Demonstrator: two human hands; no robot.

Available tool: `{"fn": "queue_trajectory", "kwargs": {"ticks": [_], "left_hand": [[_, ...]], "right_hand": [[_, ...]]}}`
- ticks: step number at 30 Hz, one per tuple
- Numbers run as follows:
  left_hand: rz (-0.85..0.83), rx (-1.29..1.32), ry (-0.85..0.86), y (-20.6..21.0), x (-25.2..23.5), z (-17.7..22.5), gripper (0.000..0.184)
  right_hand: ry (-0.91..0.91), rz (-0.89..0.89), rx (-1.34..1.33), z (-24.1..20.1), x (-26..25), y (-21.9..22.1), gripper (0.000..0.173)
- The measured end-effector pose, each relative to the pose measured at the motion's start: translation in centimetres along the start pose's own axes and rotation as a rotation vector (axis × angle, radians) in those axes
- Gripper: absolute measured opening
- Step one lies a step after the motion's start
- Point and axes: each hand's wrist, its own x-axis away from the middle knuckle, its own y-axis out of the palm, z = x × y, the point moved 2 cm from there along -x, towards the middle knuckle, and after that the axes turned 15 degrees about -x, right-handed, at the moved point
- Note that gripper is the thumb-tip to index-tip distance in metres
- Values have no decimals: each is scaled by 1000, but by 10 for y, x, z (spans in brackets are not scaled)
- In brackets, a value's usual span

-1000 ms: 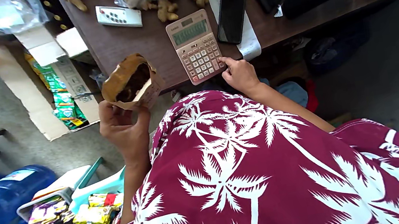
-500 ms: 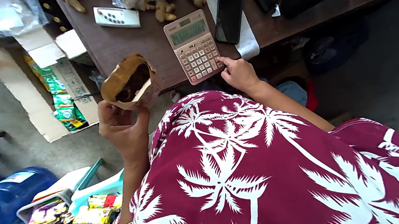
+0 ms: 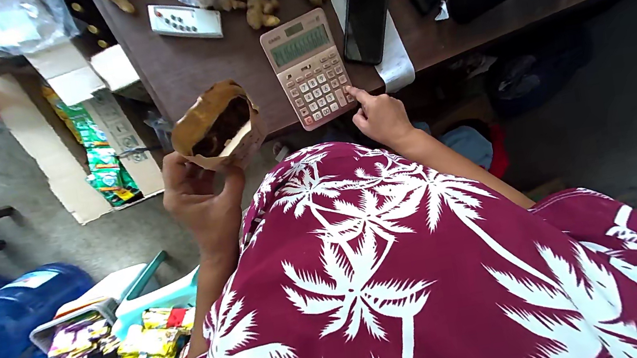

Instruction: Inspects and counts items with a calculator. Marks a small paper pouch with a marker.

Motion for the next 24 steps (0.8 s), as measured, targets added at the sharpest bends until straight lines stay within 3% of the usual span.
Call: {"fn": "queue_trajectory", "kwargs": {"ticks": [14, 24], "left_hand": [[0, 6, -8, 0, 8, -2, 48], [17, -3, -9, -2, 10, -1, 49]], "right_hand": [[-30, 30, 35, -3, 6, 3, 58], [-189, 86, 55, -5, 9, 10, 57]]}}
